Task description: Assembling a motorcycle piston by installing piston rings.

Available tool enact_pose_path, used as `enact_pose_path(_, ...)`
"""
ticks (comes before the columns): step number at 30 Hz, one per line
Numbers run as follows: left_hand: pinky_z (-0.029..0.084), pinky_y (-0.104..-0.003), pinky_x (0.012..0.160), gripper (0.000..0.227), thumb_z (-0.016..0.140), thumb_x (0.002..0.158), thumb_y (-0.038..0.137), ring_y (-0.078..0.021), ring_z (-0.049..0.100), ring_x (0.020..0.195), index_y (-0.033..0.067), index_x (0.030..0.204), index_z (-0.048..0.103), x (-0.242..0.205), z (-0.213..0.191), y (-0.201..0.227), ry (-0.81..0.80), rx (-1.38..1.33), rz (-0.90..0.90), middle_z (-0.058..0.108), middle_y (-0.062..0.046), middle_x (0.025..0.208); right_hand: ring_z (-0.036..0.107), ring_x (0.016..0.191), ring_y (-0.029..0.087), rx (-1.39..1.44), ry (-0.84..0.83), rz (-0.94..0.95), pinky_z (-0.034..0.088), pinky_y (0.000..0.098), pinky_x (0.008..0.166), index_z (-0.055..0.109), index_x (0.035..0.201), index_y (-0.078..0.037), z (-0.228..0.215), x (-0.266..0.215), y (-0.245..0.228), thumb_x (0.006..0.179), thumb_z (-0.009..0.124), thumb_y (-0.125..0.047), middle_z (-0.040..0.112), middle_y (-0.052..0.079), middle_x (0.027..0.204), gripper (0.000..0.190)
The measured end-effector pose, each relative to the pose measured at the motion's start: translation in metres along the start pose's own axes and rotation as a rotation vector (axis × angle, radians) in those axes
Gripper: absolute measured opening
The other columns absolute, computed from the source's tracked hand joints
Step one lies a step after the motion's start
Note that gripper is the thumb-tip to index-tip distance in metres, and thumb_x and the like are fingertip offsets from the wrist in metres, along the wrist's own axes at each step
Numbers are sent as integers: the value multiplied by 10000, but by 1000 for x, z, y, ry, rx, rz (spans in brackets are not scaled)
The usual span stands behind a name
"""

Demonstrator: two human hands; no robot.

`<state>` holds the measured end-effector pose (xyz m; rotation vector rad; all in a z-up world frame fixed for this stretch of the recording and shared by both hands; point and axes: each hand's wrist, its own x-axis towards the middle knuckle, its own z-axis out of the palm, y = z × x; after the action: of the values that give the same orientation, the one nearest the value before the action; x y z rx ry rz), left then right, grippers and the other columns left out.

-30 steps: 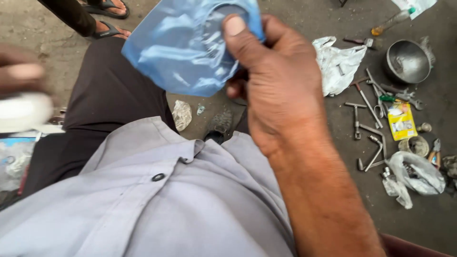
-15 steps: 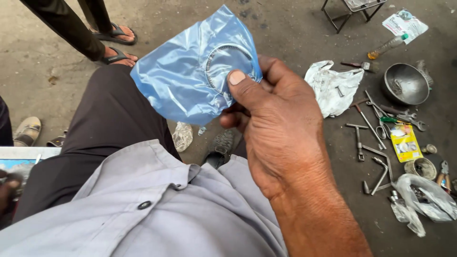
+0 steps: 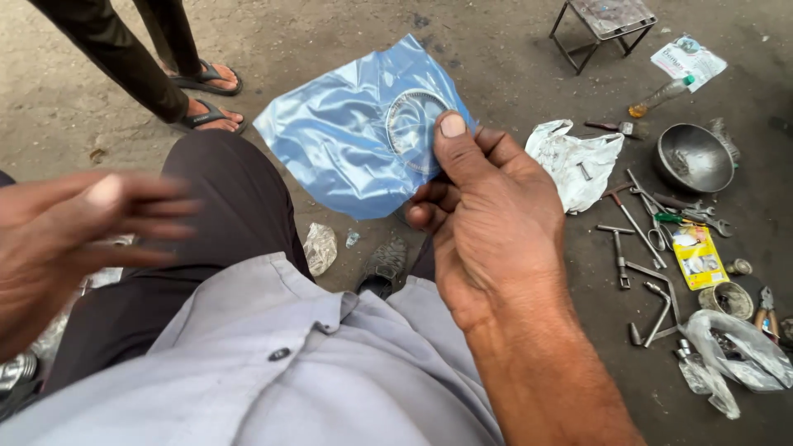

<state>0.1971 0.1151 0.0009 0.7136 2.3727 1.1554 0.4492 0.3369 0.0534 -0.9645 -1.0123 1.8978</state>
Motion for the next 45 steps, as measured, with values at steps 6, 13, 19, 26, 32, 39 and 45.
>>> enact_pose_path(6,617,-373,805,588,573,995,521,-197,740,962,-15,1187,721,-19,68,138,-632,-427,228,822,-134,1088,584,660,132,35,20,-25,509,277,564,606,1024,-28,-4,0,2,936,681,-200,644,48,820,208)
enact_pose_path(13,485,-259,555,292,803,822,314,-87,580,623,33,885,755,-9,93,170,-404,-397,218,723,-21,736,616,759,142,-373,70,-321,543,277,632,587,1166,-28,-20,-7,-5,937,716,-204,633,41,948,317)
enact_pose_path(19,440,-264,493,405,846,761,374,-86,536,595,-3,827,716,-2,95,171,-402,-380,240,660,-20,696,648,859,88,-660,-332,-490,596,232,730,642,1188,-13,3,-23,-32,939,689,-241,685,32,987,341)
enact_pose_path(26,559,-245,663,581,714,834,560,-91,662,779,36,1075,779,2,93,152,-700,-697,212,743,-16,875,704,782,48,-556,-377,-320,614,219,711,697,1186,-38,9,-17,-24,911,786,-239,766,11,890,352)
enact_pose_path(32,585,-220,697,411,721,885,446,-71,667,772,92,1090,759,0,80,153,-724,-536,310,748,25,897,598,650,74,-589,-236,-224,478,249,521,782,1031,-6,13,-17,-22,986,724,-186,738,34,773,195)
enact_pose_path(39,462,-263,464,282,685,913,257,-90,619,560,39,739,646,-10,85,159,-387,-120,226,660,-53,618,608,556,67,-796,42,-276,493,249,475,731,919,-28,16,-9,-12,908,686,-165,706,15,648,144)
enact_pose_path(45,434,-293,432,359,664,976,260,-101,515,530,36,705,594,-18,87,158,-300,10,393,584,-24,589,684,624,94,-1001,-135,-362,609,286,509,712,917,-21,10,-5,-6,891,638,-74,728,36,740,95)
